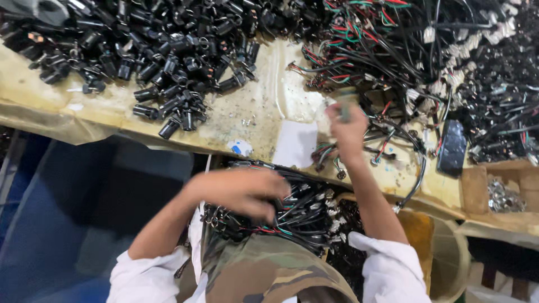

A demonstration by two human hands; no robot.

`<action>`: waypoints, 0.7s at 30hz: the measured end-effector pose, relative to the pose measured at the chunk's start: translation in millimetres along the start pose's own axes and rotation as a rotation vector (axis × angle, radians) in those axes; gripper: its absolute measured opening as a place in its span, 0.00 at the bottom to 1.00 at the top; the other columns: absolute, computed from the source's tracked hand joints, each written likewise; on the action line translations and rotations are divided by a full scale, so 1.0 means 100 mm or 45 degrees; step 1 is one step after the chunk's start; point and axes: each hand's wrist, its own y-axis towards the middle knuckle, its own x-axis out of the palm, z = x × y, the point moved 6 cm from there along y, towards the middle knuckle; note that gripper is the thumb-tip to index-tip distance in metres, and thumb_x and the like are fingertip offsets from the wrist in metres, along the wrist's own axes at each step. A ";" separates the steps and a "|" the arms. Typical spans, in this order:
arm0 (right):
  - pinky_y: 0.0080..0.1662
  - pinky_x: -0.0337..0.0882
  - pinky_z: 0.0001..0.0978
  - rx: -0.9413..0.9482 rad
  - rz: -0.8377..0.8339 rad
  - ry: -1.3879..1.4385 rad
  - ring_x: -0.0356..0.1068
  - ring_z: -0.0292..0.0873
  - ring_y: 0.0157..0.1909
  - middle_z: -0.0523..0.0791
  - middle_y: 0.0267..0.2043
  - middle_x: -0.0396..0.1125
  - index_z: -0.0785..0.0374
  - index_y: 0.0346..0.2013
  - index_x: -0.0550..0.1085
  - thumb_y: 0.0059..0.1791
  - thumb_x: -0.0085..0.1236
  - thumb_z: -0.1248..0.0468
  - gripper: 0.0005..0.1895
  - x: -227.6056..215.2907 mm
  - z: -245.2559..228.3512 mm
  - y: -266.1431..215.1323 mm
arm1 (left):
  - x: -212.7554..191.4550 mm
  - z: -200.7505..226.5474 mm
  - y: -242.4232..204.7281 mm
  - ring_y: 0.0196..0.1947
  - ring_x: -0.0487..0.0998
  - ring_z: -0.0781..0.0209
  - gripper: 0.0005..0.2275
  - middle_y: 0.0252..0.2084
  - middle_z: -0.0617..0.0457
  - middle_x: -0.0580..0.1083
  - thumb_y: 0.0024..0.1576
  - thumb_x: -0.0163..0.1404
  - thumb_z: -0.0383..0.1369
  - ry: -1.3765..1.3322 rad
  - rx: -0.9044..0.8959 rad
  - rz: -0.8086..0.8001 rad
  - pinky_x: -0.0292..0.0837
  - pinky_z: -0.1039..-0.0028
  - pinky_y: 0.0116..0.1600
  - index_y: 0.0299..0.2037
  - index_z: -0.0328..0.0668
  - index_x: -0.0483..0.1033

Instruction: The person repeatedly picks up black cylindrical components and wire harnesses from a table, uses blue-handled pliers to strip or adjust wires, and places the components back on the table. The process is continuous and repetitive throughout the clip.

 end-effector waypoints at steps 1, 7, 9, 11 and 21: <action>0.30 0.61 0.26 0.122 -0.137 0.660 0.60 0.32 0.25 0.37 0.29 0.63 0.62 0.42 0.74 0.46 0.64 0.65 0.11 0.02 0.02 0.03 | -0.17 -0.26 -0.06 0.57 0.77 0.49 0.21 0.55 0.43 0.76 0.56 0.58 0.36 -0.141 -0.185 0.133 0.71 0.63 0.61 0.59 0.35 0.74; 0.27 0.60 0.22 -0.168 -0.536 1.509 0.60 0.30 0.24 0.40 0.27 0.64 0.60 0.37 0.71 0.57 0.66 0.55 0.15 -0.04 -0.51 0.01 | -1.19 -1.20 -0.21 0.47 0.72 0.45 0.18 0.43 0.46 0.75 0.50 0.59 0.34 1.371 -0.782 1.025 0.63 0.57 0.49 0.49 0.35 0.77; 0.35 0.70 0.34 -0.427 -0.873 0.118 0.72 0.43 0.33 0.43 0.33 0.74 0.60 0.40 0.77 0.49 0.67 0.58 0.11 0.35 -0.60 -0.28 | -1.25 -1.31 -0.20 0.47 0.72 0.46 0.13 0.41 0.47 0.74 0.51 0.61 0.34 1.319 -0.840 1.019 0.61 0.57 0.49 0.43 0.37 0.79; 0.37 0.72 0.41 -0.555 -0.721 -0.501 0.76 0.51 0.35 0.48 0.34 0.74 0.57 0.40 0.74 0.46 0.70 0.58 0.14 0.63 -0.58 -0.49 | -1.19 -1.20 -0.23 0.45 0.71 0.48 0.14 0.40 0.47 0.73 0.51 0.63 0.34 1.153 -0.677 1.230 0.62 0.58 0.49 0.44 0.37 0.80; 0.36 0.70 0.54 -0.470 -0.537 -0.817 0.72 0.60 0.37 0.49 0.45 0.67 0.57 0.43 0.73 0.39 0.64 0.69 0.18 0.83 -0.24 -0.69 | -0.34 -0.74 -0.04 0.52 0.79 0.59 0.15 0.50 0.47 0.79 0.57 0.63 0.30 -0.358 -0.235 1.342 0.73 0.68 0.60 0.51 0.37 0.74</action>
